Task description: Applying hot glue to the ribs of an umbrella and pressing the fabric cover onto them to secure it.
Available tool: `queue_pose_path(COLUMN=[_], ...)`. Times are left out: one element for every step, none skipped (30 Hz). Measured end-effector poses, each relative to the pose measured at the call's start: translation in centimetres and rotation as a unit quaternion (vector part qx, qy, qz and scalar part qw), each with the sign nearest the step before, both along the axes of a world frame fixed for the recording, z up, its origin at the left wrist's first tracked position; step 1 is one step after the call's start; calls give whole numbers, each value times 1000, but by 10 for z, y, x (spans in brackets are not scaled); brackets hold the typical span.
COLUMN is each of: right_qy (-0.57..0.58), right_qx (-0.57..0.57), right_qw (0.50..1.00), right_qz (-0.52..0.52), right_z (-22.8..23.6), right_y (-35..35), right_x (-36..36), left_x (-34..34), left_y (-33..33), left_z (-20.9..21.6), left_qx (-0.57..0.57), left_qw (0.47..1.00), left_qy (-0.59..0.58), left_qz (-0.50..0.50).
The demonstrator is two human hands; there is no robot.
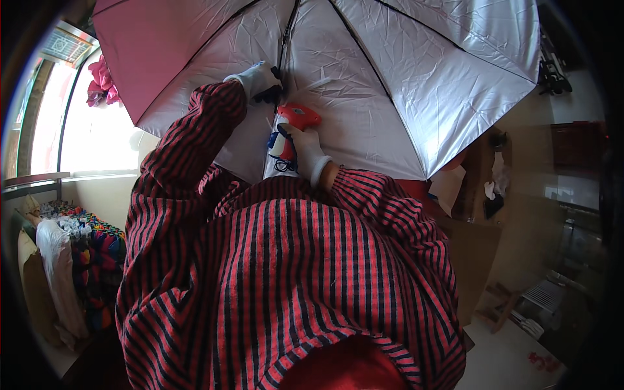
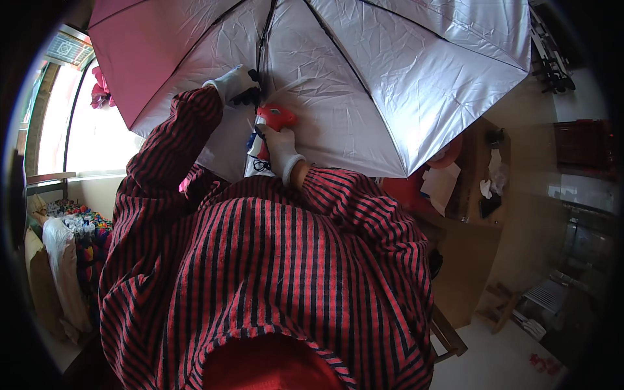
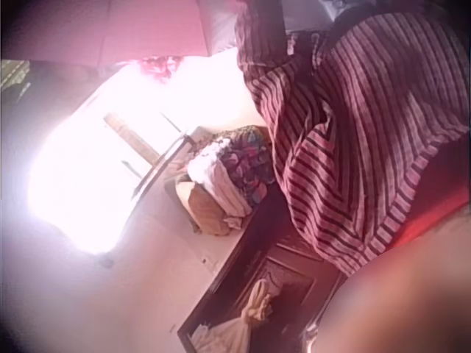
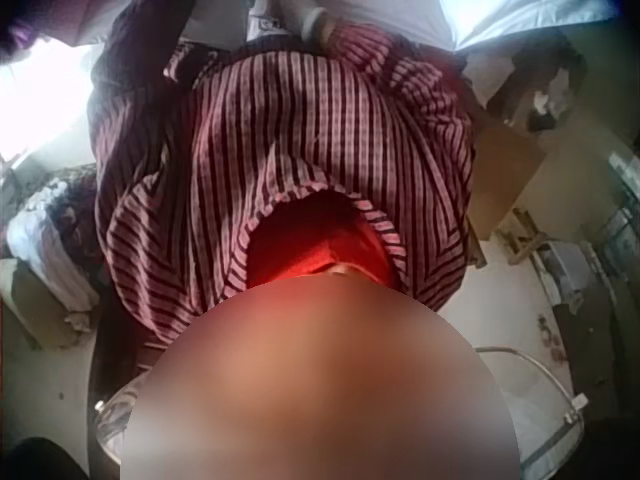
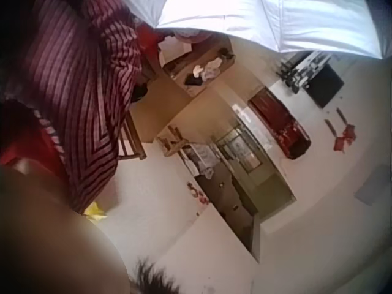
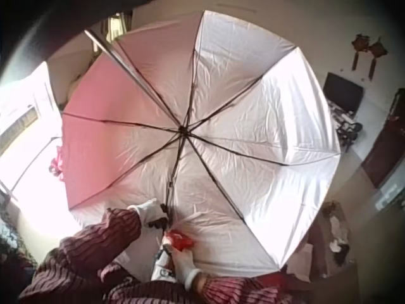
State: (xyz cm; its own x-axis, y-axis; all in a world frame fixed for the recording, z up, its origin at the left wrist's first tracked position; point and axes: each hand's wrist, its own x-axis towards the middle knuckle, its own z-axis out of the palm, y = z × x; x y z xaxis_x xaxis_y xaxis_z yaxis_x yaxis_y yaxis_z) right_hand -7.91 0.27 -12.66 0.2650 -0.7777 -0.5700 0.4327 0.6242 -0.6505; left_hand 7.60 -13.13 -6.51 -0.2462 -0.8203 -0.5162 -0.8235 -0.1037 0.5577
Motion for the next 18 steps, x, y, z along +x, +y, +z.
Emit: queue_pose_path(right_qy=[52,104,142,157,140,124,99,109,118,127,136,136,119,102,76,84,110,136], right_qx=[-4,-8,-11,-12,-13,-13,-13,-14,-18,-23,-18,-27,-6,16,35,38,20,3], right_qw=[999,994,990,988,990,992,995,994,993,991,990,990,992,994,996,995,993,990], right_qz=[2,4,12,6,7,7,12,2,13,24,43,37,37,35,38,29,34,40], right_z=[0,1,3,6,10,13,16,19,22,24,25,26,27,26,26,25,24,23], right_y=[-1,-1,-2,-1,-1,-1,0,0,0,0,0,0,0,-1,-1,-1,-1,0], right_x=[-1,-2,-4,-5,-7,-8,-8,-9,-9,-9,-9,-9,-9,-9,-9,-9,-9,-9], left_x=[0,0,-1,-2,-3,-3,-4,-5,-5,-5,-3,-2,0,3,5,7,9,11], left_y=[-1,-1,0,0,1,2,2,3,3,3,2,2,1,-2,-4,-6,-8,-9], left_z=[0,0,1,2,4,6,7,8,7,7,5,2,-2,-6,-10,-13,-16,-17], left_qx=[9,18,34,26,28,30,37,31,29,27,31,26,26,26,38,28,3,-21], left_qw=[1000,999,997,997,997,996,996,996,996,997,996,997,996,996,996,996,998,998], left_qy=[10,21,20,32,30,28,13,27,27,26,13,25,34,42,45,50,54,60], left_qz=[20,39,64,58,66,73,84,76,74,73,79,73,74,73,74,67,20,-25])
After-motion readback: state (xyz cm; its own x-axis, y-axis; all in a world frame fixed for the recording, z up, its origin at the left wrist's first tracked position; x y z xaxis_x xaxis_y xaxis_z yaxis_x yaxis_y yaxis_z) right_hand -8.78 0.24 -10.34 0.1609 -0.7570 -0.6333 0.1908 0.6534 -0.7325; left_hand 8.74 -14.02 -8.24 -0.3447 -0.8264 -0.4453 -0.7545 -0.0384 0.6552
